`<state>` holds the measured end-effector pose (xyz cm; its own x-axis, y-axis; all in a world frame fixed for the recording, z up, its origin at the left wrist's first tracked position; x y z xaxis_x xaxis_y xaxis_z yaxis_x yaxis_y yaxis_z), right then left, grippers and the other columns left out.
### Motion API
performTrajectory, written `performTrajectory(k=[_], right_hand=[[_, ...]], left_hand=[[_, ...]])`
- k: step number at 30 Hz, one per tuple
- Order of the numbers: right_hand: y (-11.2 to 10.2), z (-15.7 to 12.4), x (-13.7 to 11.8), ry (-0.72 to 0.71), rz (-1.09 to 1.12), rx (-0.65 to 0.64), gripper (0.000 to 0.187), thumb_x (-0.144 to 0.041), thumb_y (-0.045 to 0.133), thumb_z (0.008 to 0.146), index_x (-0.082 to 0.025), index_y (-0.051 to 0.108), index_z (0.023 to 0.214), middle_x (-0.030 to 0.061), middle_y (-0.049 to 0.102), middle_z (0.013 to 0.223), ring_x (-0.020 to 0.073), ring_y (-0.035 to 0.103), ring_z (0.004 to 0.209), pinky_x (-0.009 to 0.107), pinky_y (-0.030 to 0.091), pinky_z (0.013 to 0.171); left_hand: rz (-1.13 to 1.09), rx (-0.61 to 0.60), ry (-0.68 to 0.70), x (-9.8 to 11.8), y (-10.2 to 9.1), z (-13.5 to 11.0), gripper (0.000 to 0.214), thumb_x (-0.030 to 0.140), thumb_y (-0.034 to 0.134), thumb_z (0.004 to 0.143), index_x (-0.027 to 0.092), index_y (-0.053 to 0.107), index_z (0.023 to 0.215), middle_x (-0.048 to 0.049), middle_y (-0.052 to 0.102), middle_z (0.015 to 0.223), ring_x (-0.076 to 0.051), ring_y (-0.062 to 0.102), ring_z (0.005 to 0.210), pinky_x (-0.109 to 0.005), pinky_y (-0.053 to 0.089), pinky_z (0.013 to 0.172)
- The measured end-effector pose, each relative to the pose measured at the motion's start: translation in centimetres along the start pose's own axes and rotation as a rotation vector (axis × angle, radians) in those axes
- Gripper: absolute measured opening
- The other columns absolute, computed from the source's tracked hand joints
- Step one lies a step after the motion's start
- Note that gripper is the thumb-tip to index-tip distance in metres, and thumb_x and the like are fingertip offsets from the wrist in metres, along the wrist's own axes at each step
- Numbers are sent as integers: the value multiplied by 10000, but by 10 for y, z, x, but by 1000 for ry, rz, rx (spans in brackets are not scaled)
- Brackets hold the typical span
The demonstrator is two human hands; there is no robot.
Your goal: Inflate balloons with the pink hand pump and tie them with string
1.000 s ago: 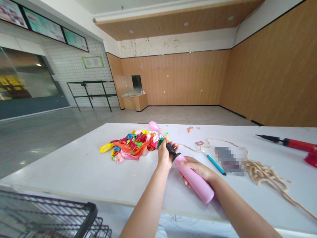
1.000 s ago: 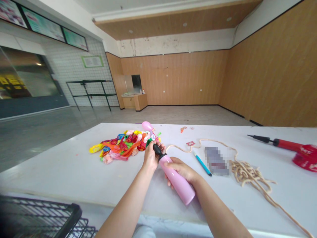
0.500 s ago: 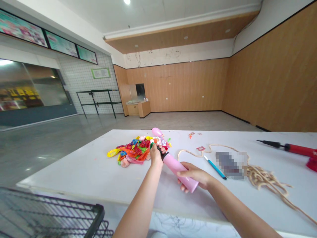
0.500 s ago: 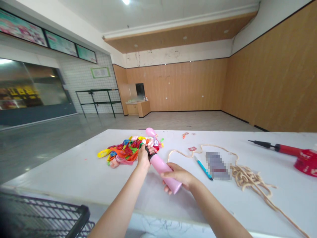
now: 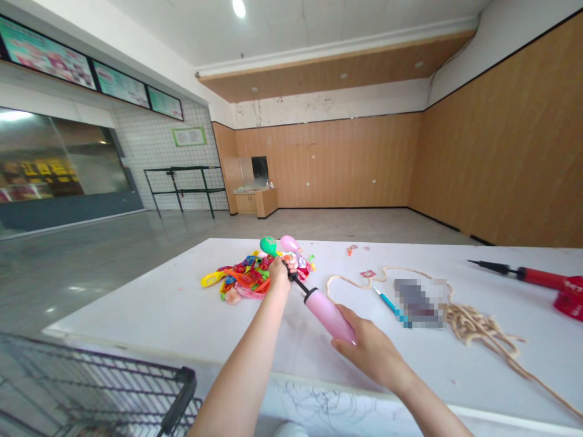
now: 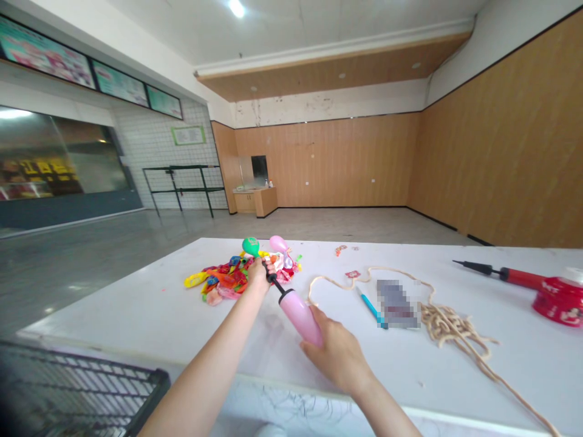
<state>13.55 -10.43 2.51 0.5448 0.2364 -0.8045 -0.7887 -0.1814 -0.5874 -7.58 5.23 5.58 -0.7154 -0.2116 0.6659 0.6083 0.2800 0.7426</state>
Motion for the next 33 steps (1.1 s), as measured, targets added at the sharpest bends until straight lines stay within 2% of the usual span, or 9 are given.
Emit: performTrajectory(k=[3,8,14,17,20,23,26,29,33], right_hand=[[-7,-12,-3,10,-167,91,664,-326,639,739,-280,469,1379,135,626,1235,376,570,1117,466,384,926],[-6,-22,-1,-32,-146,180,680,-329,666,716,-280,493,1372,136,642,1212,376,586,1103,456,410,911],[-3,-18,-14,27,-270,141,634,-342,562,780,-217,474,1395,114,660,1198,288,625,1069,383,454,882],[2,-9,-24,19,-259,139,627,-322,562,775,-207,479,1386,105,652,1219,271,619,1094,356,453,894],[16,0,-25,-3,-166,162,611,-314,568,782,-186,483,1374,123,639,1234,262,624,1083,337,455,894],[35,2,-23,7,68,91,602,-341,543,812,-180,446,1384,109,680,1114,214,688,806,303,505,725],[48,-3,-28,11,274,25,645,-362,544,817,-182,375,1414,71,691,966,162,638,578,272,489,560],[50,-12,-34,13,381,17,658,-349,534,829,-166,329,1427,59,670,905,146,618,561,250,476,518],[46,-24,-33,40,429,-2,652,-326,510,844,-176,298,1442,32,649,825,138,604,544,237,468,502]], left_hand=[[-21,22,1,5,4,3,246,79,463,815,189,394,606,43,400,455,-50,327,329,-172,218,347],[-52,11,-4,6,6,1,237,89,471,826,186,400,621,45,387,470,-49,331,336,-164,234,345],[-155,-33,-112,-14,-5,-18,185,153,553,805,189,413,691,56,400,520,-57,361,360,-165,283,360],[-130,-32,-114,-23,-12,-30,212,218,601,798,200,403,727,60,406,536,-74,401,380,-189,341,393],[-77,-103,-113,-24,-12,-40,224,264,604,789,197,398,731,61,405,533,-70,398,383,-187,325,393],[11,-164,-87,-16,-8,-44,217,263,604,759,198,399,735,67,407,531,-58,375,369,-172,260,375],[122,-168,-73,-9,-3,-42,198,246,591,752,206,398,733,70,410,516,-59,355,347,-177,234,370],[191,-177,-89,-5,3,-35,162,216,553,772,209,404,711,61,412,490,-61,332,332,-186,220,361],[176,-169,-66,6,12,-18,175,161,522,783,208,402,664,44,413,475,-57,316,325,-184,182,342]])
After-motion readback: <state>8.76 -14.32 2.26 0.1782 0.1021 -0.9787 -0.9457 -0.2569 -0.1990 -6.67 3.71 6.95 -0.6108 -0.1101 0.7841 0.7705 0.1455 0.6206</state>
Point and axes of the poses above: each hand's wrist, its own z-axis towards the middle knuckle, its own y-axis out of the palm, x = y × z, the point moved 3 cm from there along z, towards the middle knuckle
